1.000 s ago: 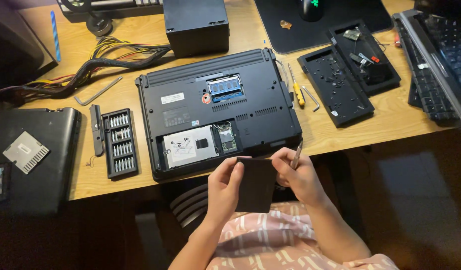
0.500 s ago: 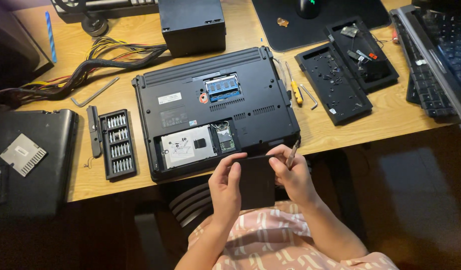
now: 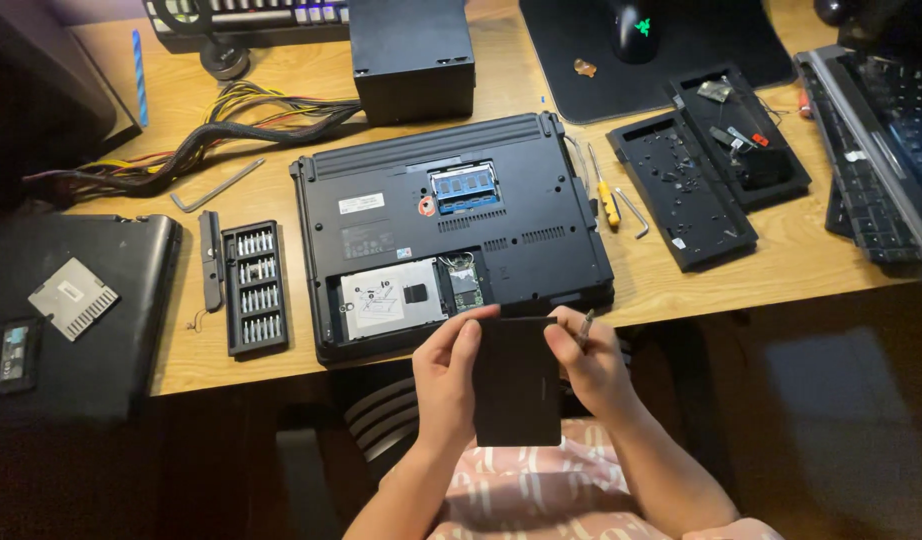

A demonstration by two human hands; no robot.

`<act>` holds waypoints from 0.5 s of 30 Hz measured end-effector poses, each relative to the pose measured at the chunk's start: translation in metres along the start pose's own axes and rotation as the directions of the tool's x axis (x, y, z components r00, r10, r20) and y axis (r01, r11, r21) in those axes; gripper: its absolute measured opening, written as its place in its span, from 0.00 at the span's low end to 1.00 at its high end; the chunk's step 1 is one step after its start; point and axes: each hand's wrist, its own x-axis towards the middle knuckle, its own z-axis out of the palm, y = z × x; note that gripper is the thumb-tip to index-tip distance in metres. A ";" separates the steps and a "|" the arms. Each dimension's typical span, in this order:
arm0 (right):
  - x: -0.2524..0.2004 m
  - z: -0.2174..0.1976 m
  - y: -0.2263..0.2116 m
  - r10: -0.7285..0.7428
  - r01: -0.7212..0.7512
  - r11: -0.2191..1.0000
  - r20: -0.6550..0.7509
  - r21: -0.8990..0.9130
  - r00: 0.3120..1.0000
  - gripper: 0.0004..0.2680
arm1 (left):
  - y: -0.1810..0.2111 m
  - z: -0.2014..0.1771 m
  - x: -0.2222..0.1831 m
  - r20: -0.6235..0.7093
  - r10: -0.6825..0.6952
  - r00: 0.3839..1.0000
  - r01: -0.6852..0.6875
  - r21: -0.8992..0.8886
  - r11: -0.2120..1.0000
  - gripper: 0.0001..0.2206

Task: The recorder is disassembling a laptop, removing and inspecting internal components like the hard drive, RAM, and battery using tools.

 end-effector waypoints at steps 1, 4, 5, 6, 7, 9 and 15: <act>0.006 0.003 -0.012 -0.002 0.002 1.000 0.008 0.000 1.000 0.11 | 0.005 0.000 0.005 -0.006 0.006 1.000 -0.006 0.000 1.000 0.13; 0.018 0.011 -0.051 -0.047 0.042 0.996 -0.063 -0.077 0.997 0.12 | 0.025 0.005 0.018 0.009 0.068 0.998 -0.067 -0.093 0.993 0.14; 0.021 0.013 -0.063 -0.140 0.145 0.988 0.091 -0.059 0.986 0.10 | 0.036 0.009 0.022 -0.049 0.098 0.994 -0.107 -0.229 0.968 0.13; 0.022 0.016 -0.076 -0.226 0.239 0.971 0.244 -0.025 0.943 0.10 | 0.047 0.012 0.025 -0.112 0.120 0.986 -0.152 -0.357 0.922 0.13; 0.021 0.014 -0.072 -0.232 0.246 0.969 0.257 -0.023 0.938 0.10 | 0.047 0.006 0.025 -0.121 0.131 0.984 -0.166 -0.357 0.919 0.13; 0.022 0.010 -0.065 -0.121 0.155 0.970 0.180 -0.190 0.976 0.09 | 0.045 -0.005 0.028 -0.099 0.120 0.988 -0.151 -0.432 0.889 0.14; 0.024 -0.008 -0.015 0.134 -0.210 0.879 0.202 0.427 0.970 0.11 | 0.033 -0.017 0.020 0.328 0.023 0.945 0.148 -0.486 0.862 0.39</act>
